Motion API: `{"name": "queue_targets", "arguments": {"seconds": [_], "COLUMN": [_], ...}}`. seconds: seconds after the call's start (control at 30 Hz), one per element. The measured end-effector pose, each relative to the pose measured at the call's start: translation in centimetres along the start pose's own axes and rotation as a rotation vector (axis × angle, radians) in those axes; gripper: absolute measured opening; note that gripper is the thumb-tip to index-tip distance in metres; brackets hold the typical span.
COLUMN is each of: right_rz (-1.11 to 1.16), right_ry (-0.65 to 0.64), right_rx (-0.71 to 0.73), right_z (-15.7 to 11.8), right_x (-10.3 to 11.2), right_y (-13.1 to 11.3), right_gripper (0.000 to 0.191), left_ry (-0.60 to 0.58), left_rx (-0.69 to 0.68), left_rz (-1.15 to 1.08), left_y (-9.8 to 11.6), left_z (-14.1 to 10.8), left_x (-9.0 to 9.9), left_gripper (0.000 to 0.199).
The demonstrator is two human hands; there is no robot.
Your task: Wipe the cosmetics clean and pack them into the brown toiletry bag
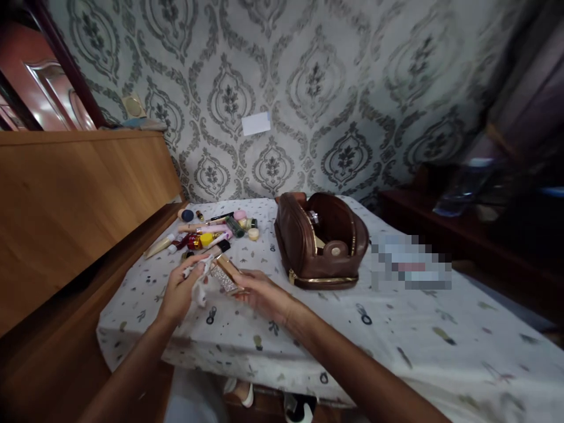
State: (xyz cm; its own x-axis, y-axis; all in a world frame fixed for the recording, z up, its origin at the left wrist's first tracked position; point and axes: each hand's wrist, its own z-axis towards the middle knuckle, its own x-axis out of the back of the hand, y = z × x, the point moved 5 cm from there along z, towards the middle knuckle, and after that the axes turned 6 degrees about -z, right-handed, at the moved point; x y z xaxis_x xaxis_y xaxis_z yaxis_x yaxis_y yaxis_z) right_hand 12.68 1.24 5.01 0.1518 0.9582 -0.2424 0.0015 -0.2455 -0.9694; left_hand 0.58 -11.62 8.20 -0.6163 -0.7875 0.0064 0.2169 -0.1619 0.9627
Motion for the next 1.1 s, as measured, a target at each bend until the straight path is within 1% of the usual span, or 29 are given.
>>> {"name": "queue_targets", "arguments": {"seconds": [0.1,0.2,0.27,0.33,0.4,0.47,0.6,0.7,0.8,0.87,0.93,0.97,1.03,1.07,1.1], "right_rz": [0.185,0.269,0.285,0.276,0.225,0.125,-0.112,-0.210,-0.284,-0.297,-0.312,-0.336,-0.472,-0.570,-0.680], "right_ry": [0.005,-0.036,-0.055,-0.029,0.042,0.125,0.230,0.256,0.220,0.208,0.247,0.296,0.415,0.496,0.611], "right_rx": [-0.085,-0.094,-0.076,-0.047,-0.003,0.051,0.137,0.113,0.048,0.030,0.044,0.068,0.157,0.197,0.251], "right_z": [-1.2,-2.2,-2.9,-3.5,-4.2,-4.9,-6.4,-7.3,-8.3,-9.2,-10.3,-10.9,-11.8,-12.1,-12.4], "right_x": [0.1,0.1,0.2,0.7,1.5,2.4,4.0,4.6,4.6,4.9,5.7,6.5,8.4,9.5,10.8], "right_y": [0.4,0.0,-0.3,-0.6,-1.0,-1.7,-4.4,-6.0,-7.3,-8.7,-10.9,-12.3,-15.5,-17.0,-18.5], "right_gripper": [0.051,0.064,0.067,0.062,0.054,0.049,0.046,0.045,0.040,0.038,0.037,0.037,0.034,0.032,0.032], "left_ry": [-0.007,-0.007,-0.036,-0.054,-0.041,-0.028,-0.088,-0.142,-0.181,-0.139,-0.050,-0.019,-0.002,-0.011,-0.020], "left_rx": [0.185,0.327,0.358,0.341,0.326,0.340,0.370,0.390,0.433,0.433,0.404,0.376,0.307,0.272,0.244], "left_rz": [-0.253,-0.436,-0.493,-0.522,-0.529,-0.521,-0.480,-0.426,-0.367,-0.334,-0.311,-0.299,-0.249,-0.219,-0.190], "left_y": [-0.9,-1.6,-1.7,-1.5,-1.2,-1.0,-0.2,0.4,0.6,0.7,0.8,0.9,1.1,1.0,0.8], "left_z": [-0.2,-0.3,-0.2,0.2,0.5,0.7,0.6,0.4,0.4,0.8,1.5,2.0,3.2,3.8,4.3], "left_x": [-1.7,-3.6,-4.8,-5.8,-6.5,-7.1,-8.3,-9.1,-10.0,-10.3,-10.3,-10.2,-10.0,-9.9,-9.6], "left_gripper": [0.054,0.064,0.061,0.057,0.058,0.063,0.070,0.075,0.076,0.072,0.070,0.071,0.073,0.073,0.072]}}
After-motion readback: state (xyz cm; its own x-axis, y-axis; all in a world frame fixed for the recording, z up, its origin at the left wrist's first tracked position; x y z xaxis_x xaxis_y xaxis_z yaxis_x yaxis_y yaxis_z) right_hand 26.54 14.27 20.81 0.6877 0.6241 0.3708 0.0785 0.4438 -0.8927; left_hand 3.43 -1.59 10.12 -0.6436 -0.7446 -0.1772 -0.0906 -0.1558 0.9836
